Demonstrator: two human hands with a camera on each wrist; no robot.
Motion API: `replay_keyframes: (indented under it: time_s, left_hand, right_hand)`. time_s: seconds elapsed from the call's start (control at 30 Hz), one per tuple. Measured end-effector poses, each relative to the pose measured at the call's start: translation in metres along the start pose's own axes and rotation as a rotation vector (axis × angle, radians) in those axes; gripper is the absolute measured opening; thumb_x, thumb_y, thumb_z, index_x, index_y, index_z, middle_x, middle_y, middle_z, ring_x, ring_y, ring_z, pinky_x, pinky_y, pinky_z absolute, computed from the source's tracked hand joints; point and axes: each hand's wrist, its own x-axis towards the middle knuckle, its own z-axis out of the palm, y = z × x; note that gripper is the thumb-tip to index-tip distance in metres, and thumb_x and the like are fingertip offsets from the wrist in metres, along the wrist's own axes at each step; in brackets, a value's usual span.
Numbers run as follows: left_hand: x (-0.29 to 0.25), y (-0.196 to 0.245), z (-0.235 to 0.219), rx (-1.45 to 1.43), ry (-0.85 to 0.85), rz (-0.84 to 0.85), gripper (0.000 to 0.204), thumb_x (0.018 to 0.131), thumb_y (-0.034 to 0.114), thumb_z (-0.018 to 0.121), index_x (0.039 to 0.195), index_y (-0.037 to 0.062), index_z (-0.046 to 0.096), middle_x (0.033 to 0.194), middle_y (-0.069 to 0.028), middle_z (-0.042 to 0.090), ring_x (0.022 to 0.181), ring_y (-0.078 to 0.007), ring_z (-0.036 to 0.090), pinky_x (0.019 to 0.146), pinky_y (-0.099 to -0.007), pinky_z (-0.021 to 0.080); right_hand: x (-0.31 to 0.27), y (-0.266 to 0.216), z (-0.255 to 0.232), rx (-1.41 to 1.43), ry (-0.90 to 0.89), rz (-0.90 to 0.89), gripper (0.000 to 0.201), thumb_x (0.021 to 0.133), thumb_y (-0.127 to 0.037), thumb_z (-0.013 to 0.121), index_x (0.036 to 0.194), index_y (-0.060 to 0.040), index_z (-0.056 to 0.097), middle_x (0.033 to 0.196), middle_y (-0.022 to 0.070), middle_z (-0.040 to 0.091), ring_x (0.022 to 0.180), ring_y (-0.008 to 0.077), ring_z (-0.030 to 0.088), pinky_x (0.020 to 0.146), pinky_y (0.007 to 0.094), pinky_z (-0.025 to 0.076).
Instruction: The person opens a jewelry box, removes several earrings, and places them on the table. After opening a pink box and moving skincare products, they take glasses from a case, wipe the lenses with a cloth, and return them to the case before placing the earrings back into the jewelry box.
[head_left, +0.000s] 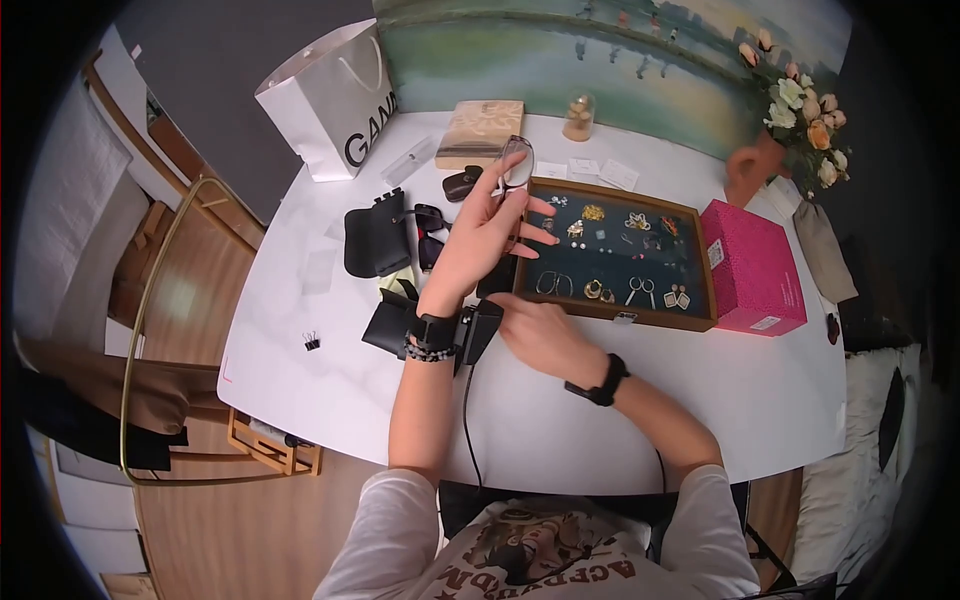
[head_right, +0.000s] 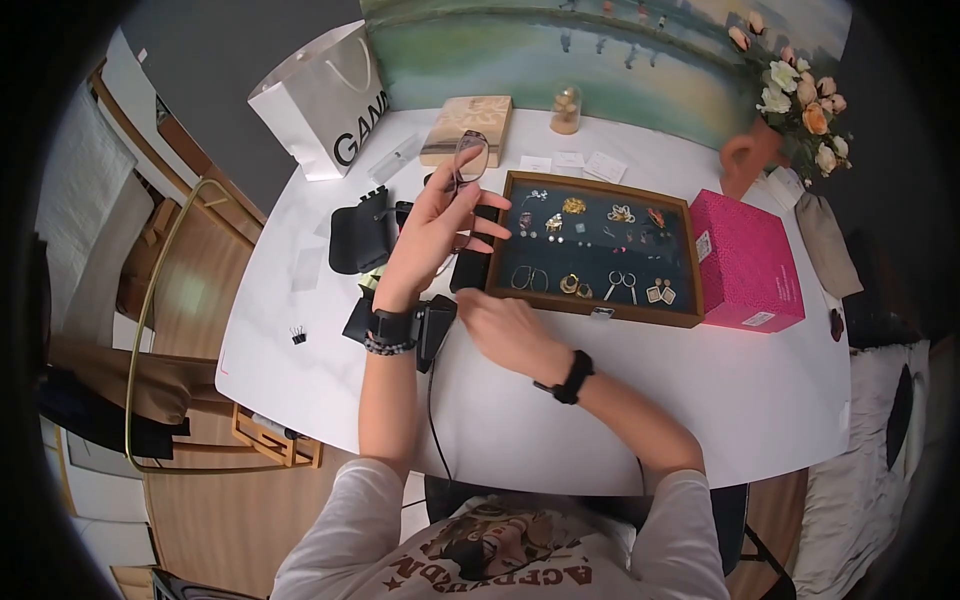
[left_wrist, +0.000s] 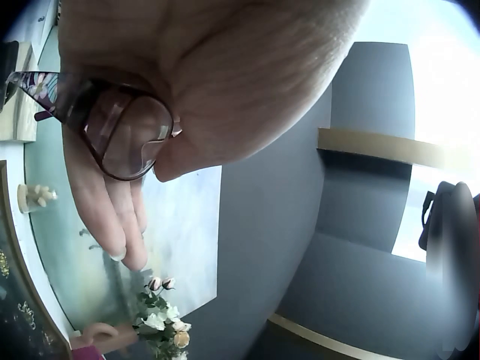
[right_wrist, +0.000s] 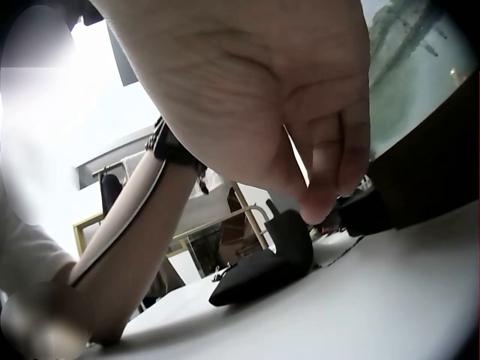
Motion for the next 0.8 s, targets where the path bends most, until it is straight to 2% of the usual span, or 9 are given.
replay_keyframes:
  time_s: [0.03, 0.1, 0.27, 0.57, 0.63, 0.67, 0.73, 0.77, 0.8]
  left_hand:
    - [0.0, 0.001, 0.0, 0.008, 0.019, 0.0, 0.052, 0.112, 0.025, 0.047, 0.161, 0.0174, 0.033, 0.115, -0.0125, 0.072, 0.09, -0.0203, 0.076, 0.073, -0.0292, 0.06]
    - [0.001, 0.002, 0.001, 0.018, 0.036, 0.004, 0.052, 0.112, 0.025, 0.048, 0.161, 0.017, 0.033, 0.116, -0.0125, 0.072, 0.09, -0.0205, 0.076, 0.073, -0.0296, 0.06]
    - [0.005, -0.005, 0.001, -0.056, 0.049, -0.014, 0.053, 0.111, 0.022, 0.049, 0.161, 0.0153, 0.034, 0.116, -0.0123, 0.072, 0.09, -0.0194, 0.075, 0.073, -0.028, 0.059]
    - [0.006, -0.008, 0.013, -0.162, 0.05, 0.004, 0.048, 0.109, 0.022, 0.052, 0.156, 0.0143, 0.042, 0.115, -0.0118, 0.072, 0.087, -0.0157, 0.074, 0.071, -0.0238, 0.058]
    - [0.009, -0.014, 0.014, -0.185, 0.058, 0.012, 0.044, 0.111, 0.027, 0.051, 0.153, 0.0132, 0.046, 0.114, -0.0112, 0.072, 0.086, -0.0139, 0.073, 0.068, -0.0218, 0.055]
    - [0.01, -0.014, 0.015, -0.187, 0.057, 0.016, 0.044, 0.111, 0.027, 0.051, 0.153, 0.0132, 0.046, 0.114, -0.0112, 0.072, 0.086, -0.0139, 0.073, 0.068, -0.0218, 0.055]
    - [0.011, -0.014, 0.016, -0.223, 0.042, -0.007, 0.044, 0.112, 0.036, 0.048, 0.15, 0.0121, 0.049, 0.113, -0.0105, 0.072, 0.086, -0.0131, 0.073, 0.069, -0.0215, 0.055]
    - [0.011, -0.014, 0.018, -0.221, 0.038, -0.007, 0.044, 0.112, 0.036, 0.048, 0.15, 0.0121, 0.049, 0.113, -0.0105, 0.072, 0.086, -0.0131, 0.073, 0.069, -0.0215, 0.055]
    - [0.011, -0.015, 0.021, -0.216, 0.062, -0.012, 0.045, 0.113, 0.039, 0.046, 0.148, 0.0117, 0.051, 0.114, -0.0101, 0.071, 0.086, -0.0132, 0.073, 0.069, -0.0218, 0.055]
  right_hand:
    - [0.003, 0.003, 0.011, -0.069, -0.107, -0.004, 0.015, 0.095, -0.007, 0.062, 0.107, -0.0004, 0.065, 0.122, 0.0193, 0.066, 0.086, 0.0428, 0.07, 0.079, 0.0533, 0.056]
    - [0.006, 0.014, 0.032, -0.026, -0.09, -0.031, 0.018, 0.094, -0.007, 0.062, 0.111, -0.0002, 0.064, 0.123, 0.0197, 0.064, 0.086, 0.0424, 0.07, 0.079, 0.0533, 0.056]
    - [0.002, 0.01, 0.031, 0.008, -0.067, -0.089, 0.029, 0.093, -0.01, 0.064, 0.119, 0.0, 0.059, 0.12, 0.02, 0.062, 0.087, 0.0412, 0.07, 0.077, 0.0538, 0.057]
    - [-0.004, 0.018, 0.019, -0.131, -0.133, 0.01, 0.014, 0.097, -0.015, 0.063, 0.103, -0.0032, 0.06, 0.108, 0.015, 0.063, 0.087, 0.0379, 0.07, 0.069, 0.0496, 0.054]
    - [-0.009, 0.014, -0.002, 0.083, -0.058, 0.009, 0.014, 0.096, -0.015, 0.064, 0.102, -0.0025, 0.062, 0.1, 0.0156, 0.067, 0.08, 0.0359, 0.069, 0.068, 0.0463, 0.055]
    - [-0.01, 0.008, -0.019, 0.079, -0.058, 0.008, 0.014, 0.096, -0.015, 0.064, 0.102, -0.0025, 0.062, 0.1, 0.0156, 0.067, 0.08, 0.0359, 0.069, 0.068, 0.0463, 0.055]
    - [-0.014, -0.001, -0.057, 0.387, -0.18, 0.107, 0.012, 0.097, -0.011, 0.066, 0.102, -0.001, 0.063, 0.091, 0.0137, 0.071, 0.074, 0.0252, 0.071, 0.065, 0.0372, 0.056]
    - [-0.019, 0.0, -0.07, 0.387, -0.176, 0.109, 0.012, 0.097, -0.011, 0.066, 0.102, -0.001, 0.063, 0.091, 0.0137, 0.071, 0.074, 0.0252, 0.071, 0.065, 0.0372, 0.056]
    - [-0.025, 0.002, -0.082, 0.6, -0.206, 0.166, 0.01, 0.097, -0.007, 0.066, 0.104, -0.001, 0.062, 0.088, 0.01, 0.071, 0.073, 0.0187, 0.07, 0.065, 0.032, 0.055]
